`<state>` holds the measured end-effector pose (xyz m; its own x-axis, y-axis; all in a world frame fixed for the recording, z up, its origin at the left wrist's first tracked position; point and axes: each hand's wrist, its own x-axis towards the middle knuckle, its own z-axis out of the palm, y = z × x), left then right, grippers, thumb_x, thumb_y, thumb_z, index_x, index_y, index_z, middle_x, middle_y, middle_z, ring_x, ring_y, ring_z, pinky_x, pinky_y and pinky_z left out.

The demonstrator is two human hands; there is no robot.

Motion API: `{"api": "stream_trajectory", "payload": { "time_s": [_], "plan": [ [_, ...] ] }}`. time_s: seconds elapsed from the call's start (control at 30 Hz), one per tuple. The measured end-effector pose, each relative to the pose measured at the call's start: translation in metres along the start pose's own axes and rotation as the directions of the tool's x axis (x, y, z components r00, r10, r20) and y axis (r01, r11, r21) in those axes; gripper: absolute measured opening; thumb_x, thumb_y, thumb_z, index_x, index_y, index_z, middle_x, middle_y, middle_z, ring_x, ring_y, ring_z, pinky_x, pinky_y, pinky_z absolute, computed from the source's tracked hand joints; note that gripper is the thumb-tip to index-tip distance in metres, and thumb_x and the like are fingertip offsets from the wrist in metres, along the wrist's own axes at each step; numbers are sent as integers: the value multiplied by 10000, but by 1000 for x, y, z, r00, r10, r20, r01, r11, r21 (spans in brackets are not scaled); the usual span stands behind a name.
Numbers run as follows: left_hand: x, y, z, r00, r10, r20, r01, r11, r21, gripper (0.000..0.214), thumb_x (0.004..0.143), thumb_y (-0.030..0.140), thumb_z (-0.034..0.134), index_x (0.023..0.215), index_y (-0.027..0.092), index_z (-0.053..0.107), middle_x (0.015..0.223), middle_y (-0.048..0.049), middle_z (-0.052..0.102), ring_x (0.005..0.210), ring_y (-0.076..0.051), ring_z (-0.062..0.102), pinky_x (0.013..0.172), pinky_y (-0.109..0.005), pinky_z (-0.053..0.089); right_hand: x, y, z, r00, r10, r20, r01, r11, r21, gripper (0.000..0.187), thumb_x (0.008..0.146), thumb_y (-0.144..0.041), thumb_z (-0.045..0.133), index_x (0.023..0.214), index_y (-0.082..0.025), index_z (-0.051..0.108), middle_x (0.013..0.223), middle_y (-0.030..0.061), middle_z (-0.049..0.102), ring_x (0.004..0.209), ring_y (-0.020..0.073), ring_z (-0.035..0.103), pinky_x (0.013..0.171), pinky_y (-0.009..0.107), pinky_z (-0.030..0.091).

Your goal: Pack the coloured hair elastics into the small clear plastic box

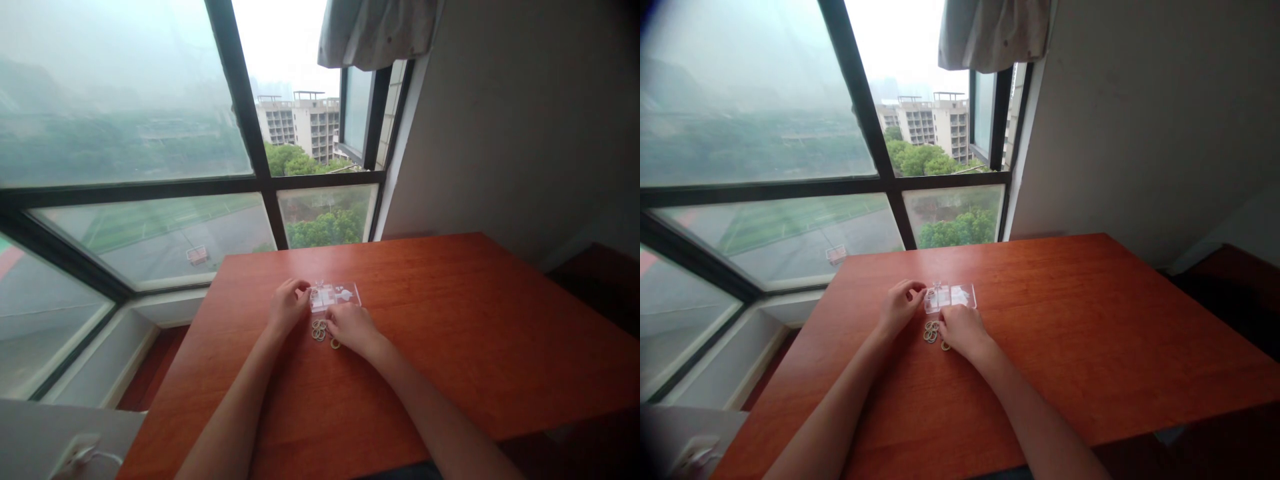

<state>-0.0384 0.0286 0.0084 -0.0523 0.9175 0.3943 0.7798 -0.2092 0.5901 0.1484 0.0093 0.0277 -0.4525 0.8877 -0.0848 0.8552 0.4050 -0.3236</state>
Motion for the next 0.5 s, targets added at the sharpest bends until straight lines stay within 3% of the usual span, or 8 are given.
{"api": "stream_trajectory", "payload": {
  "time_s": [0.5],
  "plan": [
    [-5,11,-7,998,30,57,-26,998,-63,110,821,198,571,842,173,675,800,-16,662,619,-107,526,600,-224,411,0,-1,-4,999,38,19,-37,999,-16,242,888,-321,484,972,-244,698,972,72,711,920,215,648,751,291,455]
  ]
}}
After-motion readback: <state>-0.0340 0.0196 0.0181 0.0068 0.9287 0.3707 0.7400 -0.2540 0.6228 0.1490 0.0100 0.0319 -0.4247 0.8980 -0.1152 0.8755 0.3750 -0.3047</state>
